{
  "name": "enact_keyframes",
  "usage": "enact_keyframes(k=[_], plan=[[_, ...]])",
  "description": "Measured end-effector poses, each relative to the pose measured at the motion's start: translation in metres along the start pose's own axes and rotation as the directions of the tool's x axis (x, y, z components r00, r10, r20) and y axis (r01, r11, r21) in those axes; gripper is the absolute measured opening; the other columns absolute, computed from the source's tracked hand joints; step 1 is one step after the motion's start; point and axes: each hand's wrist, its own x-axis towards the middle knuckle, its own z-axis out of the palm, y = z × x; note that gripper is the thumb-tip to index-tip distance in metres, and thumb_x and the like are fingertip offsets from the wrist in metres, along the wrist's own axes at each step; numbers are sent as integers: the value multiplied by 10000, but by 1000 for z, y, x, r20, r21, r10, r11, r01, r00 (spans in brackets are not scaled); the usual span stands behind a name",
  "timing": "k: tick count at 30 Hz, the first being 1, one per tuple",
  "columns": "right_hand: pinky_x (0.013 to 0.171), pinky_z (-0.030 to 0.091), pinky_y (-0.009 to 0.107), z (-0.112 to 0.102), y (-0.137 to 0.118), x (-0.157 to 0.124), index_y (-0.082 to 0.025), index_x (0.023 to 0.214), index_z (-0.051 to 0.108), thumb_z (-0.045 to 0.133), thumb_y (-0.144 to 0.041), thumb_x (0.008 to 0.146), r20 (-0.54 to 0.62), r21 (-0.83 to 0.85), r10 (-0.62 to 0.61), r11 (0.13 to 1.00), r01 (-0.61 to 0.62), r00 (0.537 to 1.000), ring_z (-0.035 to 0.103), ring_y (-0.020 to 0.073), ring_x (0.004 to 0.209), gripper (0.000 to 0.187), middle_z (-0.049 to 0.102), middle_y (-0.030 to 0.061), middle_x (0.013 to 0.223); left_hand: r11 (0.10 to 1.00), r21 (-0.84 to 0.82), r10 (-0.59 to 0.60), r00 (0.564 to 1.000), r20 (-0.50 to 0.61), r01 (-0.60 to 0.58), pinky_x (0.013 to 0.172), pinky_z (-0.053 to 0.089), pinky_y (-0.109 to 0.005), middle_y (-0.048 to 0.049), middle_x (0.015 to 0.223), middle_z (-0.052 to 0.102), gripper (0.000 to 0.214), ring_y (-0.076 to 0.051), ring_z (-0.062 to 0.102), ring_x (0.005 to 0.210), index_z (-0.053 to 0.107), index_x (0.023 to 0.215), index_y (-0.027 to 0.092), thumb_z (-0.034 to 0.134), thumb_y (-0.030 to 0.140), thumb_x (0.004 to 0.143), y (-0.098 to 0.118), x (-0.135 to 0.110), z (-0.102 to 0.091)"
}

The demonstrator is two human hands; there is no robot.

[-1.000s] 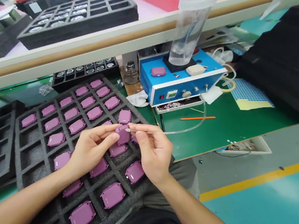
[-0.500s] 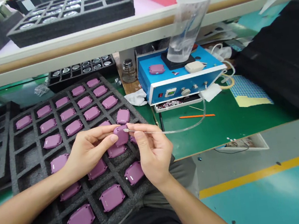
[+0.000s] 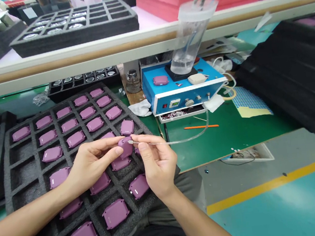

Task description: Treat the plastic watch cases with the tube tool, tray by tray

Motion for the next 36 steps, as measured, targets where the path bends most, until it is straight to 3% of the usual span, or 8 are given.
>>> enact_keyframes(k=[8, 18, 36], plan=[[915, 660, 314, 0, 1, 2, -242, 1055, 749, 669, -252, 998, 14, 23, 12, 1000, -12, 1000, 779, 180, 1010, 100, 798, 40, 1093, 995, 101, -14, 999, -36, 18, 766, 624, -297, -85, 1119, 815, 344, -259, 784, 927, 824, 1162, 180, 754, 378, 890, -2, 0, -2], [918, 663, 324, 1, 2, 2, -243, 1048, 751, 674, -264, 993, 11, 39, 24, 999, -24, 1000, 780, 191, 1022, 97, 801, 40, 1083, 994, 97, -55, 998, -12, 56, 834, 613, -348, -101, 1157, 805, 408, -290, 767, 1003, 810, 1194, 163, 735, 426, 892, -2, 0, -3], [899, 670, 331, 1, 1, 2, -232, 1045, 748, 672, -268, 992, 8, 20, 20, 1000, -20, 1000, 783, 191, 998, 99, 801, 46, 1074, 995, 92, -38, 999, -8, 39, 786, 601, -301, -72, 1075, 823, 355, -255, 764, 950, 816, 1185, 195, 740, 404, 908, 0, -1, -3]])
